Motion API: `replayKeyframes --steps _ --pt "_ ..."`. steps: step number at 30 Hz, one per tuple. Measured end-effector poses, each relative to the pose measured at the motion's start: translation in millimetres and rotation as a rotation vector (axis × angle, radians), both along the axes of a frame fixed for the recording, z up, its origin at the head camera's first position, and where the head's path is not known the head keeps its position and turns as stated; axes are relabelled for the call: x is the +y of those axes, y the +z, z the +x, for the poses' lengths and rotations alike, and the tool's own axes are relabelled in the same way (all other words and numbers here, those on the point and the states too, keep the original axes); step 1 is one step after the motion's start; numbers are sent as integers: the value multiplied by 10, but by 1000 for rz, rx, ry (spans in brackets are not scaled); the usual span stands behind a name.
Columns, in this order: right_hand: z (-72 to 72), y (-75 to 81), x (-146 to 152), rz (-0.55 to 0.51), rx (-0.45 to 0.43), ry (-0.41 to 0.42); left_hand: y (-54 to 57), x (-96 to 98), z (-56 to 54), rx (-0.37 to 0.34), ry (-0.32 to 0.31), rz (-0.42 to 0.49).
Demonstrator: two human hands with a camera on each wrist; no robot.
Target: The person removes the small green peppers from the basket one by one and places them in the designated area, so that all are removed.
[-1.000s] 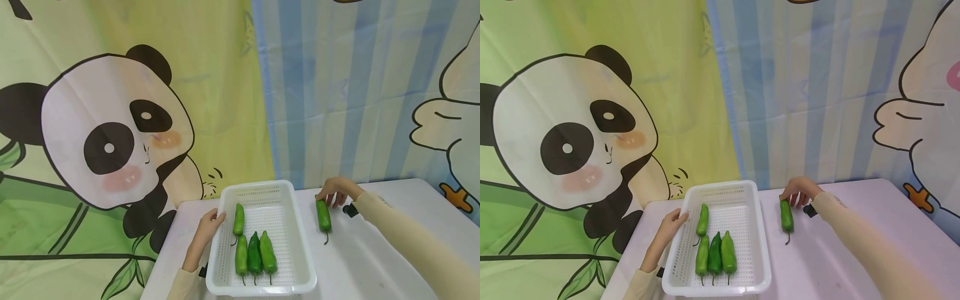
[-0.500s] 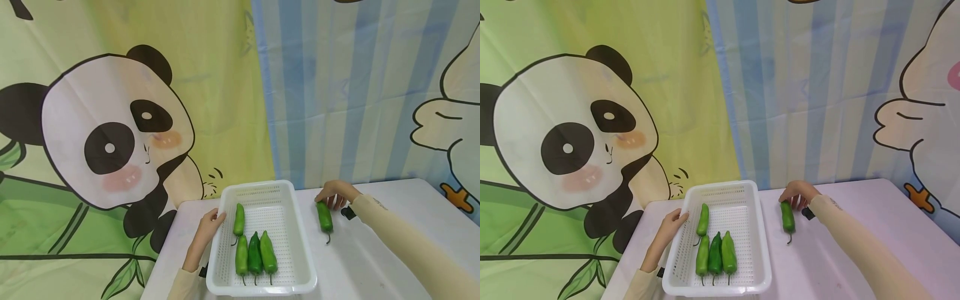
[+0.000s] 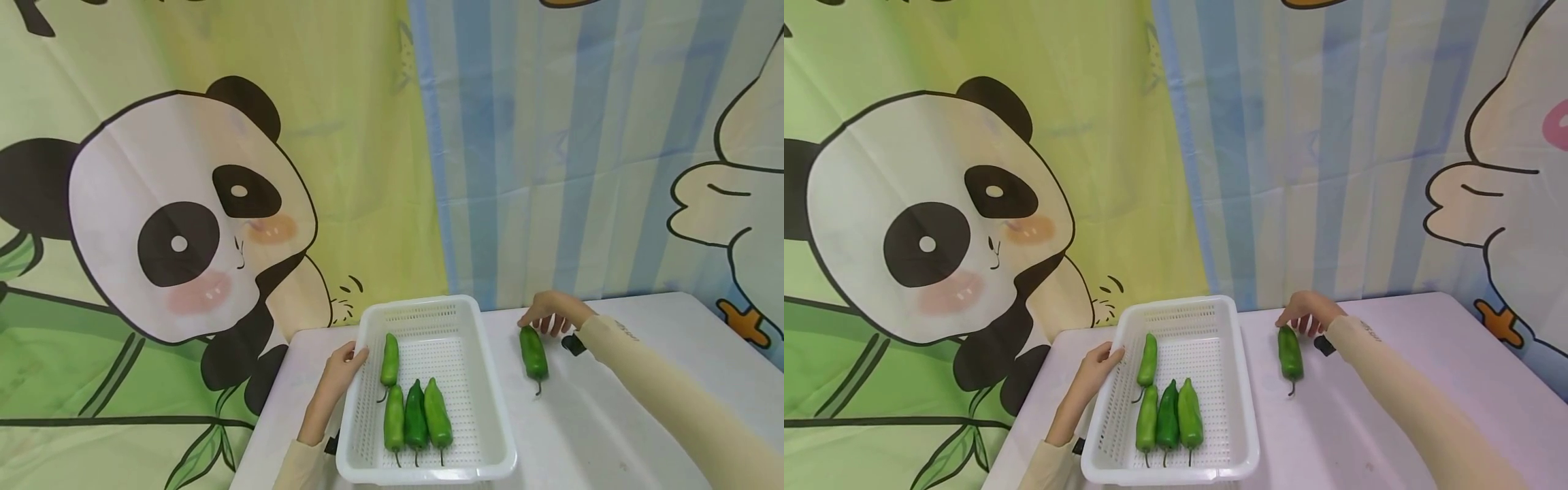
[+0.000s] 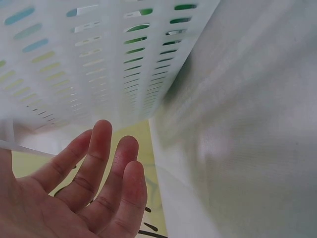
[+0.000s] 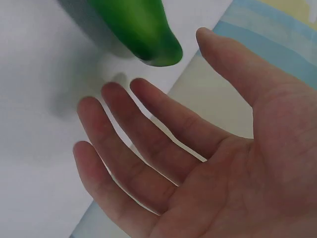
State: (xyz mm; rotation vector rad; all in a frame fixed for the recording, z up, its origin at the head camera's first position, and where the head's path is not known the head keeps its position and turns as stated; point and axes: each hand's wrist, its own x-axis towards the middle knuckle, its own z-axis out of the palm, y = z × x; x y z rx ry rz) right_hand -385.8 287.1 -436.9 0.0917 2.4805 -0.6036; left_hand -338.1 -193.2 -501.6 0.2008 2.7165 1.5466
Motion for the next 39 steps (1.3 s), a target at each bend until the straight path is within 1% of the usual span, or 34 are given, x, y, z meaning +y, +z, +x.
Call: replayKeyframes --steps 6,8,12,16,22,25,30,34,39 --pt "-24 100 36 -10 82 30 -10 -7 7 4 -23 -5" --pt "-31 148 27 -22 107 62 -11 -12 9 7 -29 -8" --pt "-39 253 -12 -18 176 138 -9 -9 5 -1 -19 -4" --pt "-14 365 -112 -28 246 171 -8 -8 -4 -3 -9 3" --pt "66 527 -331 -70 311 234 -13 -11 -6 3 -8 -3" --pt "75 565 -439 -49 353 274 -14 -6 -3 7 -8 3" --pt "84 587 -612 -6 385 292 -21 -4 -11 7 -4 7" --pt "121 623 -734 -28 396 281 -18 -2 -8 8 -2 14" --pt "183 722 -875 -75 412 284 -22 -1 -16 11 3 17"
